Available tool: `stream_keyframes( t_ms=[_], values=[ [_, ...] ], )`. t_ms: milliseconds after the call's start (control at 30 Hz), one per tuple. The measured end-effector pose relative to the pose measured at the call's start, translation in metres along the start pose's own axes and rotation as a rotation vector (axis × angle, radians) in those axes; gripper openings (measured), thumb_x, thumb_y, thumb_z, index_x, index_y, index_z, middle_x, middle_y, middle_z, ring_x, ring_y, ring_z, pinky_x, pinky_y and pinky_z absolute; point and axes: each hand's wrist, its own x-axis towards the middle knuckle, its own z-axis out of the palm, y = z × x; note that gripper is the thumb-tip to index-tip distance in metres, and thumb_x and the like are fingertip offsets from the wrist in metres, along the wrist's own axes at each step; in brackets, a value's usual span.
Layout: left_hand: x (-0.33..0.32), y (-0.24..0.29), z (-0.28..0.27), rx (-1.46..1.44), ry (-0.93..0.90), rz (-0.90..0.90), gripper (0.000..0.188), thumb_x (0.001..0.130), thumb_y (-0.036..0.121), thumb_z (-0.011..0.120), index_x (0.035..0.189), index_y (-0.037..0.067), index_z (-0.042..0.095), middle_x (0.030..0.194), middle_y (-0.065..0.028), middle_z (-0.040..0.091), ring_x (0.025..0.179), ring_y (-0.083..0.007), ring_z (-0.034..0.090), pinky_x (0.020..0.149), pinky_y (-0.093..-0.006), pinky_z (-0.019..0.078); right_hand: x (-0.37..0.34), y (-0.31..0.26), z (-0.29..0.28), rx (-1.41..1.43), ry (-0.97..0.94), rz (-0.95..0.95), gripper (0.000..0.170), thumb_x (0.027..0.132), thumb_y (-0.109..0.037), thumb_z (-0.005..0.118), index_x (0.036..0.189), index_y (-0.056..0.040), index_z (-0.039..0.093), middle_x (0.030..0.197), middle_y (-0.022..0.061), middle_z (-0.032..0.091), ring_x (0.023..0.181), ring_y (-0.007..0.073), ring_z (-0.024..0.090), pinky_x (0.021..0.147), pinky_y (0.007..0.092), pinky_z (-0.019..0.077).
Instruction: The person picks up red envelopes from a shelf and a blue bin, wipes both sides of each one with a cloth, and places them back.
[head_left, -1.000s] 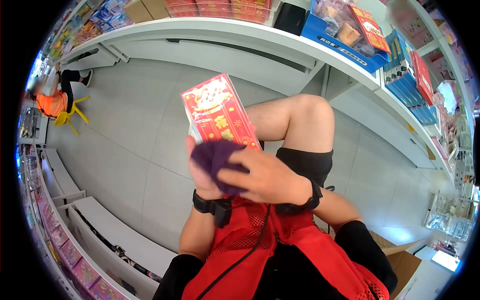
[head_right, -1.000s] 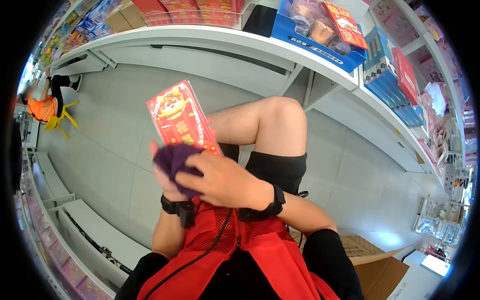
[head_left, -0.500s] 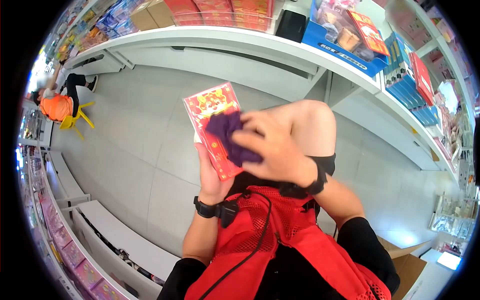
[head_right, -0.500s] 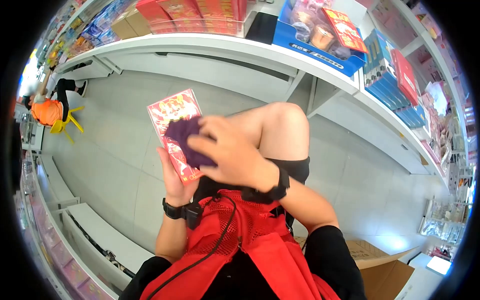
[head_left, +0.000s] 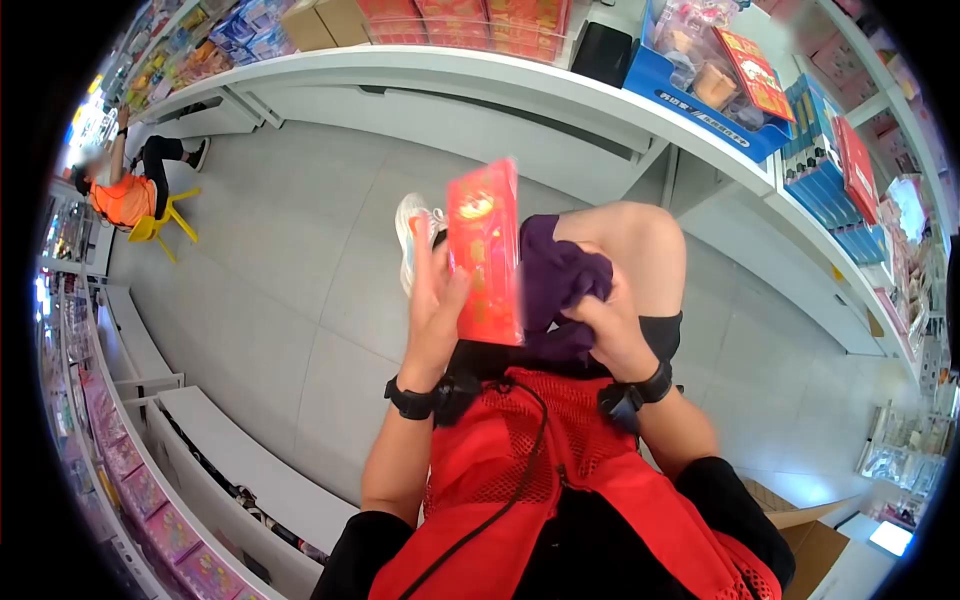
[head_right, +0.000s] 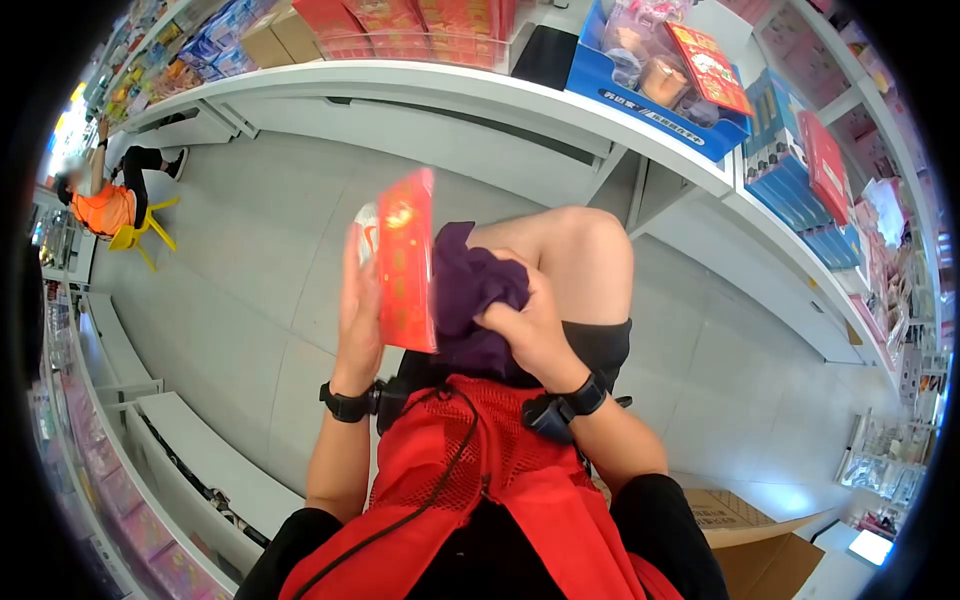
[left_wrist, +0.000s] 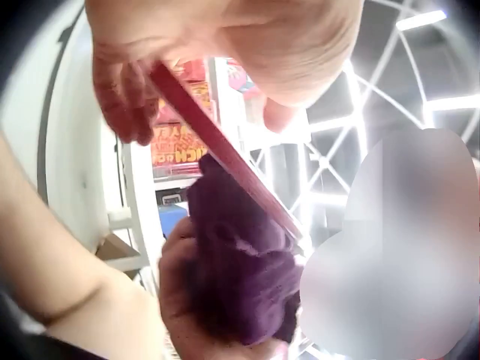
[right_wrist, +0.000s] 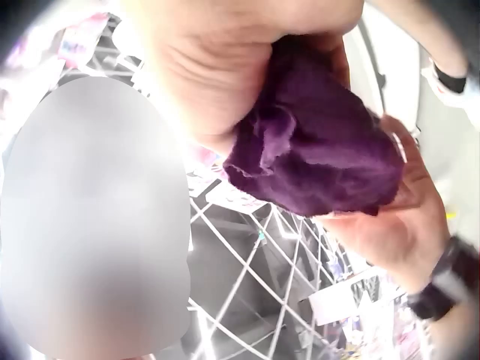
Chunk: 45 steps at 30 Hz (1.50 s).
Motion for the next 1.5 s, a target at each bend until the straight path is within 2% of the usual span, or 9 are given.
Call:
stream_keyframes(
  t_ms=[200,367,500,767,900,1033,1233,1367,1500],
  values=[
    [-0.015,-0.040,-0.013,-0.570,-0.253,-0.282,0.087,0.099,0.038,0.063,0.164,0.004,0.017,0.154,-0.0158,0.046,0.141,-0.0269,0.048,0.118,-0.0399,0.0374,0.011,-0.024,0.014,-0.691,-0.441,-0.442,0.050,0.071,-0.005,0.074,0.120,0.0012,0.064,0.112,0.0163,0.067,0.105,0.0332,0.067,0.094,0.0370,0.0527],
    [-0.017,-0.030,-0.024,-0.933,-0.552,-0.288,0.091,0.077,0.023,0.068,0.157,-0.001,0.032,0.151,-0.0189,0.049,0.139,-0.0340,0.052,0.118,-0.0479,0.0395,0.032,-0.063,0.015,-0.906,-0.350,-0.563,0.051,0.069,-0.010,0.075,0.118,0.0008,0.066,0.113,0.0182,0.069,0.106,0.0359,0.069,0.093,0.0416,0.0546],
    [-0.021,-0.033,-0.008,-0.955,-0.303,-0.194,0.092,0.075,0.024,0.066,0.157,-0.001,0.032,0.151,-0.0210,0.051,0.138,-0.0418,0.052,0.119,-0.0534,0.0390,0.077,-0.069,0.033,-0.914,-0.093,-0.643,0.051,0.070,-0.013,0.070,0.118,0.0036,0.065,0.111,0.0212,0.071,0.098,0.0357,0.072,0.091,0.0390,0.0559],
    [0.002,-0.004,-0.012,-0.881,-0.020,-0.031,0.090,0.099,0.057,0.048,0.164,0.002,0.017,0.166,-0.0292,0.023,0.154,-0.0426,0.027,0.126,-0.0512,0.0287,0.013,0.010,0.067,-1.023,-0.498,-0.596,0.052,0.068,-0.013,0.082,0.116,-0.0056,0.065,0.111,0.0156,0.062,0.100,0.0376,0.064,0.085,0.0458,0.0549],
    [-0.007,-0.009,-0.026,-0.735,-0.153,-0.021,0.092,0.097,0.059,0.052,0.164,0.005,0.020,0.164,-0.0277,0.029,0.151,-0.0419,0.033,0.122,-0.0544,0.0343,0.021,-0.024,0.059,-0.727,-0.431,-0.513,0.049,0.069,-0.011,0.076,0.116,-0.0006,0.066,0.107,0.0177,0.066,0.098,0.0371,0.067,0.086,0.0434,0.0555],
    [-0.030,-0.036,-0.043,-0.932,-0.122,-0.128,0.072,0.094,0.046,0.060,0.152,0.006,0.046,0.144,-0.0128,0.060,0.128,-0.0322,0.061,0.106,-0.0510,0.0500,0.064,-0.059,0.071,-0.631,-0.177,-0.633,0.051,0.070,-0.014,0.073,0.118,0.0016,0.066,0.111,0.0198,0.067,0.098,0.0399,0.067,0.089,0.0446,0.0551],
    [-0.002,0.001,-0.015,-0.873,0.088,-0.007,0.084,0.102,0.064,0.035,0.158,0.002,0.032,0.154,-0.0267,0.045,0.134,-0.0401,0.054,0.112,-0.0499,0.0461,0.020,-0.008,0.097,-1.022,-0.628,-0.545,0.054,0.068,-0.012,0.082,0.120,-0.0081,0.065,0.123,0.0157,0.057,0.107,0.0365,0.061,0.091,0.0465,0.0524],
    [-0.004,0.007,-0.044,-1.078,-0.058,0.058,0.096,0.099,0.062,0.053,0.164,0.004,0.014,0.165,-0.0261,0.027,0.146,-0.0436,0.040,0.121,-0.0570,0.0354,0.005,0.001,0.074,-0.935,-0.886,-0.311,0.048,0.071,-0.013,0.078,0.117,-0.0058,0.066,0.116,0.0175,0.063,0.106,0.0362,0.063,0.088,0.0444,0.0544],
    [-0.007,0.023,-0.043,-0.822,0.032,0.225,0.097,0.096,0.058,0.060,0.165,0.008,0.013,0.166,-0.0251,0.023,0.149,-0.0438,0.035,0.124,-0.0610,0.0287,0.013,0.001,0.047,-0.697,-0.479,-0.226,0.047,0.073,-0.007,0.072,0.119,-0.0002,0.065,0.106,0.0139,0.070,0.096,0.0285,0.070,0.088,0.0358,0.0548]
  ],
)
